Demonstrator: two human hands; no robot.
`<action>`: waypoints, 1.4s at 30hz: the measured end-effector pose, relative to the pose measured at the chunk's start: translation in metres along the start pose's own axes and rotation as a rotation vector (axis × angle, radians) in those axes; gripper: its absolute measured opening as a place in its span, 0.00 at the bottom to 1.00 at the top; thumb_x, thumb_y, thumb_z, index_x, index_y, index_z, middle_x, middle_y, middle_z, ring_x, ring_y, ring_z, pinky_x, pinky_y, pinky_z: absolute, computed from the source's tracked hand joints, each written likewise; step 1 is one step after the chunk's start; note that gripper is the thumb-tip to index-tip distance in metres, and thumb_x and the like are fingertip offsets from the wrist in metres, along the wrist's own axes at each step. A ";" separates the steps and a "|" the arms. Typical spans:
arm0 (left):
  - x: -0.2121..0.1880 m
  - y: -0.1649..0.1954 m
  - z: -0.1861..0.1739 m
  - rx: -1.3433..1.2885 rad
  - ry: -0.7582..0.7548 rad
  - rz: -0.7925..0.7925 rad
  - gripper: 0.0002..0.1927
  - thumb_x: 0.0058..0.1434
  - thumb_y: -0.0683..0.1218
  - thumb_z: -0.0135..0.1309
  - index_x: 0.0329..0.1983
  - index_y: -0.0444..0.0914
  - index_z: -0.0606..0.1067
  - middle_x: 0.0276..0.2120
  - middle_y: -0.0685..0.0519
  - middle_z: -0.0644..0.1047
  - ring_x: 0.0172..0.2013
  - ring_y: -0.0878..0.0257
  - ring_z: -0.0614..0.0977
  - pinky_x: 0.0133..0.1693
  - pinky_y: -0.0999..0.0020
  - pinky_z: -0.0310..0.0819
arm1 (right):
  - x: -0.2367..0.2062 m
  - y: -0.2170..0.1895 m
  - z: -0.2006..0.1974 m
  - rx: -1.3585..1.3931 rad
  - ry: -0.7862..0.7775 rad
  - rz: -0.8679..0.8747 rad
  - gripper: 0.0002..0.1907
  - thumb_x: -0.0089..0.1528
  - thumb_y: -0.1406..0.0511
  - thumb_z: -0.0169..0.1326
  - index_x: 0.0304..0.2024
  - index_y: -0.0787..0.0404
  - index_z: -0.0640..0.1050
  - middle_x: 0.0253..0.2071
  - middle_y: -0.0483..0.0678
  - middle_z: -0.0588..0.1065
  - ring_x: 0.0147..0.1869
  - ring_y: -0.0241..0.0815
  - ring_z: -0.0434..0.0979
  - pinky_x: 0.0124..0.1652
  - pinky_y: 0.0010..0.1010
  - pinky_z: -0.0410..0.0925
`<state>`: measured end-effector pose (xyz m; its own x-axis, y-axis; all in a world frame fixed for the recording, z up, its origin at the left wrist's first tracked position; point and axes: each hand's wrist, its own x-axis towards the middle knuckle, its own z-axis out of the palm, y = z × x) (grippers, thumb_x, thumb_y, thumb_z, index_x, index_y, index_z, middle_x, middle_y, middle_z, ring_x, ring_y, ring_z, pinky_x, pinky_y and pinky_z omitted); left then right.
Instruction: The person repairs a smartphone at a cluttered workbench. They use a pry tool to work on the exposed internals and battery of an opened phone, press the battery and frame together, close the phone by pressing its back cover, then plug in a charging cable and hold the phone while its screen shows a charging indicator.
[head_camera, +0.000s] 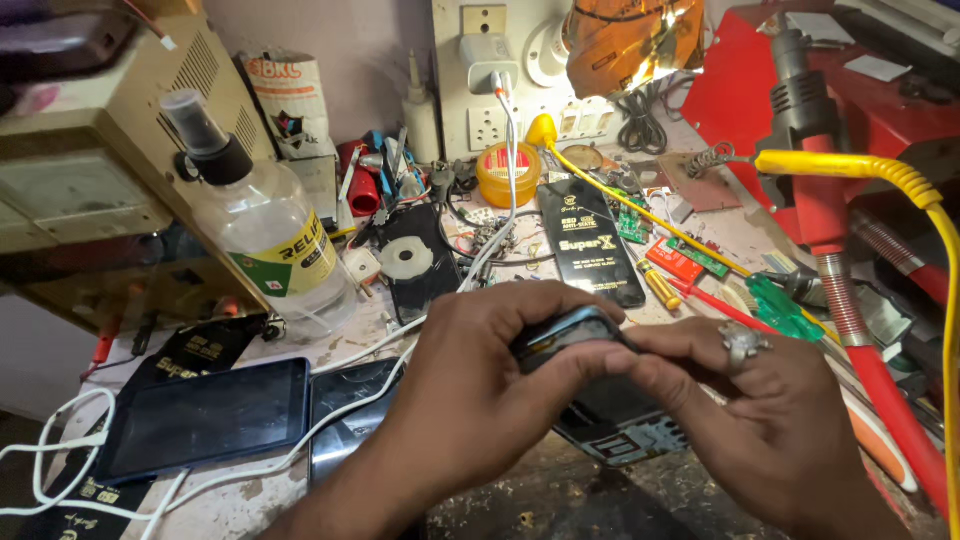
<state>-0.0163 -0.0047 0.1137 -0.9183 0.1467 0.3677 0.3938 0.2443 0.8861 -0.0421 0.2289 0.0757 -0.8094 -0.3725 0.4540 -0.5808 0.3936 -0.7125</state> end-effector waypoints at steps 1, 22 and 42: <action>-0.001 0.002 0.000 0.058 -0.001 0.001 0.11 0.60 0.48 0.65 0.44 0.40 0.84 0.31 0.55 0.87 0.30 0.73 0.86 0.33 0.76 0.81 | 0.000 -0.002 0.001 0.004 0.011 -0.003 0.12 0.62 0.67 0.61 0.47 0.63 0.85 0.38 0.45 0.83 0.37 0.32 0.83 0.39 0.23 0.75; -0.036 -0.043 0.014 0.001 -0.001 0.221 0.17 0.54 0.40 0.68 0.44 0.33 0.76 0.42 0.49 0.79 0.47 0.62 0.82 0.49 0.68 0.75 | -0.027 0.003 0.020 -0.316 0.239 -0.203 0.18 0.48 0.63 0.72 0.40 0.57 0.84 0.38 0.46 0.83 0.41 0.37 0.86 0.41 0.26 0.76; -0.043 -0.071 0.029 -0.226 0.061 0.266 0.11 0.60 0.37 0.67 0.43 0.34 0.77 0.45 0.45 0.80 0.46 0.61 0.83 0.49 0.68 0.78 | -0.044 0.023 0.011 0.079 0.236 -0.103 0.19 0.48 0.67 0.71 0.41 0.62 0.81 0.44 0.50 0.82 0.54 0.44 0.83 0.55 0.33 0.75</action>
<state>-0.0031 -0.0006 0.0271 -0.7881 0.1180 0.6041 0.6070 -0.0140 0.7946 -0.0187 0.2453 0.0341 -0.7493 -0.1974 0.6321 -0.6604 0.2938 -0.6911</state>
